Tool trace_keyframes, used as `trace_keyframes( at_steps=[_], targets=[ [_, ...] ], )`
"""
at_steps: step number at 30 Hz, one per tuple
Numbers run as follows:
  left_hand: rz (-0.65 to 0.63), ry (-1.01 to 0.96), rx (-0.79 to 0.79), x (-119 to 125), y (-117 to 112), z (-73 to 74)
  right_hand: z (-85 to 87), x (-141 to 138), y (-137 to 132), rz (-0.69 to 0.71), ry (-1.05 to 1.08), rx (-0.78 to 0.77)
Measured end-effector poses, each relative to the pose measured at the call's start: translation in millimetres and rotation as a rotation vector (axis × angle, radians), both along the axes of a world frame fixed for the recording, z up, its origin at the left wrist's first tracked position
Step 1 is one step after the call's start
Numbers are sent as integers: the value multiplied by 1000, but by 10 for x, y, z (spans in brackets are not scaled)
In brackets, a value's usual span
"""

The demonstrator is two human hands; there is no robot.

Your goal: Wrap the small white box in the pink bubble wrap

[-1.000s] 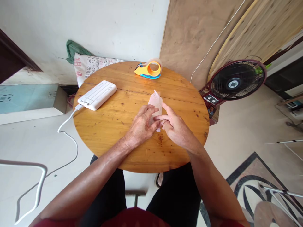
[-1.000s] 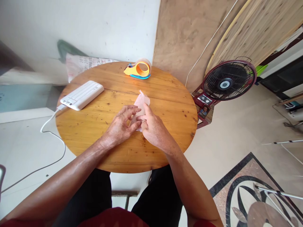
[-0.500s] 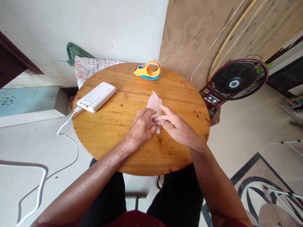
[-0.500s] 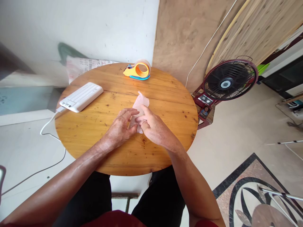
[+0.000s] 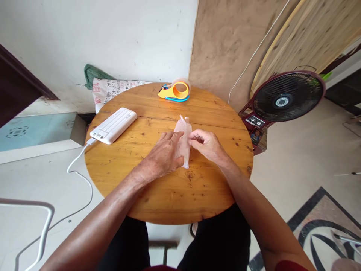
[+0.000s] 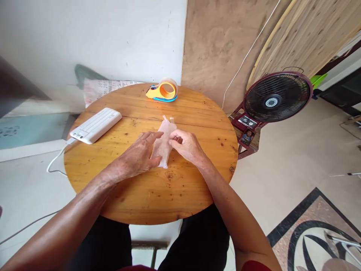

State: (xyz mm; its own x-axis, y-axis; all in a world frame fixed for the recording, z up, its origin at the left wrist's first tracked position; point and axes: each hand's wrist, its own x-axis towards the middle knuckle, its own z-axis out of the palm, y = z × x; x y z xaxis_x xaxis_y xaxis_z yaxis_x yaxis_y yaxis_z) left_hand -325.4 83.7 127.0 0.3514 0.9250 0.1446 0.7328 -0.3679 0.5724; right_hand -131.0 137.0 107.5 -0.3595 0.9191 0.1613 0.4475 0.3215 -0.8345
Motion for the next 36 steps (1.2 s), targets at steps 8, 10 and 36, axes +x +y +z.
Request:
trace_keyframes(
  at_steps=[8, 10, 36],
  targets=[
    [-40, -164, -17, -13, -35, -161, -10, -109, 13, -12, -150, 66],
    [-38, -171, -13, -15, -32, -166, 26, -98, 15, -28, -163, 84],
    [-67, -67, 164, 4, -44, -141, -8, -63, 123, 222, -123, 106]
  ],
)
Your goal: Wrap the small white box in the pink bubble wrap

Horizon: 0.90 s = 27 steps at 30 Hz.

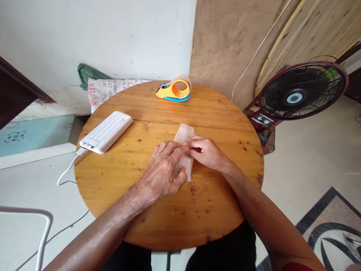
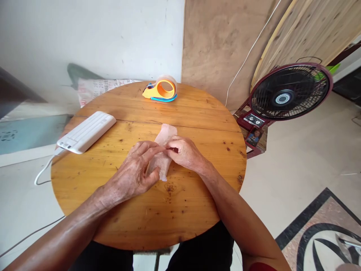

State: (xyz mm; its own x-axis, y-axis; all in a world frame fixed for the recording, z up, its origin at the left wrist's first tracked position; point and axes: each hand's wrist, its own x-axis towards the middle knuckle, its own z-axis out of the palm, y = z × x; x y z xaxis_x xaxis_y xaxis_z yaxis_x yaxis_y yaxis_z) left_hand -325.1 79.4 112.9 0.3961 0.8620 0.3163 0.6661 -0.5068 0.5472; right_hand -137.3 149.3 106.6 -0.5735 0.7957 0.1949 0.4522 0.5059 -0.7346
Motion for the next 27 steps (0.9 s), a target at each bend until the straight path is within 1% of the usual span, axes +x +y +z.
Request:
trace_keyframes(
  at_steps=[4, 6, 7, 10, 11, 13, 16, 18, 23, 27],
  targets=[
    [-34, 12, 27, -3, 1, 12, -59, 23, 42, -36, 86, -10],
    [-37, 12, 29, -4, -1, 22, -71, 53, 76, -124, 130, -18],
    [-38, 9, 23, -4, -2, 25, -70, 73, 98, -194, 149, -39],
    [-40, -8, -12, -4, -6, 28, -33, 135, 174, -416, 151, -207],
    [-39, -14, -25, -4, -7, 28, -9, 145, 200, -463, 131, -275],
    [-36, -19, -43, -3, -7, 27, 50, 136, 253, -516, 83, -385],
    [-39, -16, -47, -1, -3, 22, 136, 50, 330, -537, 49, -480],
    [-33, -15, -36, 0, -2, 14, 162, -26, 377, -536, 64, -536],
    [-30, -3, -11, 4, -8, 26, 122, -133, 452, -531, 161, -620],
    [-43, 55, 10, 4, -15, 84, 86, -139, 458, -457, 185, -659]
  ],
)
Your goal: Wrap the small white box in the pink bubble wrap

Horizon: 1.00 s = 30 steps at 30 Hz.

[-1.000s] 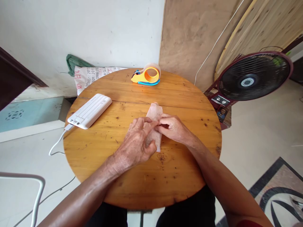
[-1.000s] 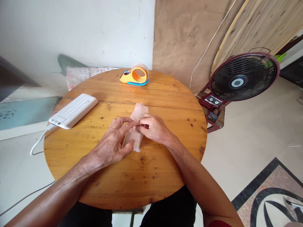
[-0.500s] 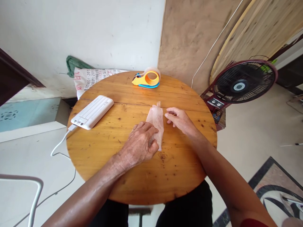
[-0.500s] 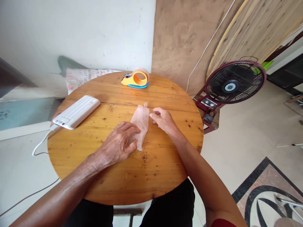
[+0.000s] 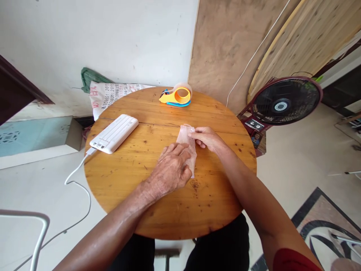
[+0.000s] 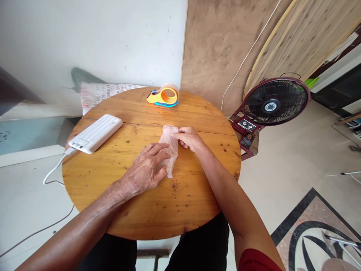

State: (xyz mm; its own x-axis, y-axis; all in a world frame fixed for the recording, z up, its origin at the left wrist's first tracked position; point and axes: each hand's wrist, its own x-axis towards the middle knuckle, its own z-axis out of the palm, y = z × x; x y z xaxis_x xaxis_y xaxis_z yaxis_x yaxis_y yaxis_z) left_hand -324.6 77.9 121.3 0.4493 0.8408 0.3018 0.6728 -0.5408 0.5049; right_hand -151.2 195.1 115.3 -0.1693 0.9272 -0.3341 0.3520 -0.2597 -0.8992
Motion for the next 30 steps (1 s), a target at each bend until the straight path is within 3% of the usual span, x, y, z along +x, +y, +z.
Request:
trace_keyframes(
  at_steps=[13, 20, 30],
  targets=[
    [-10, 71, -70, 3, -13, 30, -103, -40, -18, -43, 69, 217],
    [-7, 54, -50, 0, -6, -27, -40, 0, -59, 73, 94, 162],
    [-51, 88, 20, -24, 4, -38, -100, -79, -69, 42, 193, 209]
  ],
)
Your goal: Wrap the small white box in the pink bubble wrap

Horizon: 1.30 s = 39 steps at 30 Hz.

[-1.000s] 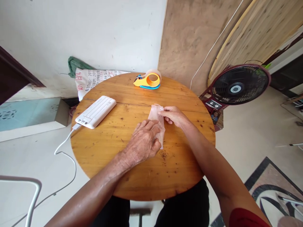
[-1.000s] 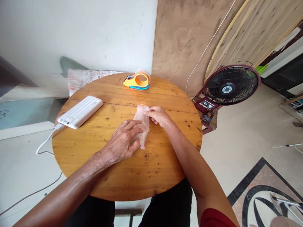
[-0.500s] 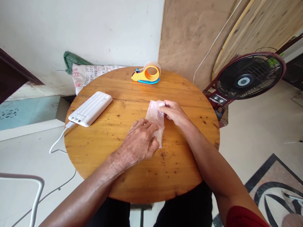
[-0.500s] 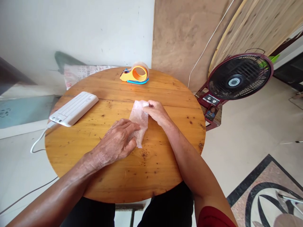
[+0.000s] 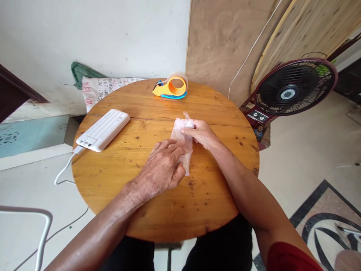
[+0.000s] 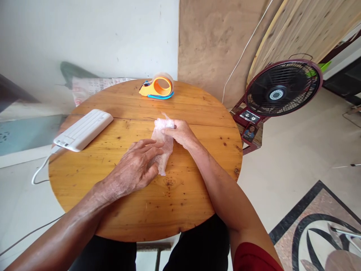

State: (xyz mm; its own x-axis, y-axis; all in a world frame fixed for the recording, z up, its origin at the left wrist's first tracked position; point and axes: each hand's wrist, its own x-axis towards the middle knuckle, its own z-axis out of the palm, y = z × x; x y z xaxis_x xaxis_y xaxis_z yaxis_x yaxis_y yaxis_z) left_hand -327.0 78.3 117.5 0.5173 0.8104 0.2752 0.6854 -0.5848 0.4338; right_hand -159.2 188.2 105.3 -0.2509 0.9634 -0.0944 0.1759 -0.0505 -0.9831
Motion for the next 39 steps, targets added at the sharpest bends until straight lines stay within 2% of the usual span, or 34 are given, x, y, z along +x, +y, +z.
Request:
trace_keyframes(
  at_steps=[11, 16, 22, 26, 34, 39],
  targets=[
    [3, -21, -30, -2, -7, 7, -146, 12, 23, -55, 35, 73],
    [27, -8, -25, -6, 10, 1, -142, 20, 36, -75, 83, 165],
    [115, 5, 55, -17, 47, -90, -106, 43, 24, -54, 73, 282],
    [182, 26, 69, -14, 39, -106, 1, 49, -31, -7, 22, 312],
    [221, -5, 34, -18, 52, -157, 432, 25, -347, 112, -239, 319],
    [254, 20, 33, 21, 32, -139, 443, 8, -586, 105, -256, 332]
  ],
)
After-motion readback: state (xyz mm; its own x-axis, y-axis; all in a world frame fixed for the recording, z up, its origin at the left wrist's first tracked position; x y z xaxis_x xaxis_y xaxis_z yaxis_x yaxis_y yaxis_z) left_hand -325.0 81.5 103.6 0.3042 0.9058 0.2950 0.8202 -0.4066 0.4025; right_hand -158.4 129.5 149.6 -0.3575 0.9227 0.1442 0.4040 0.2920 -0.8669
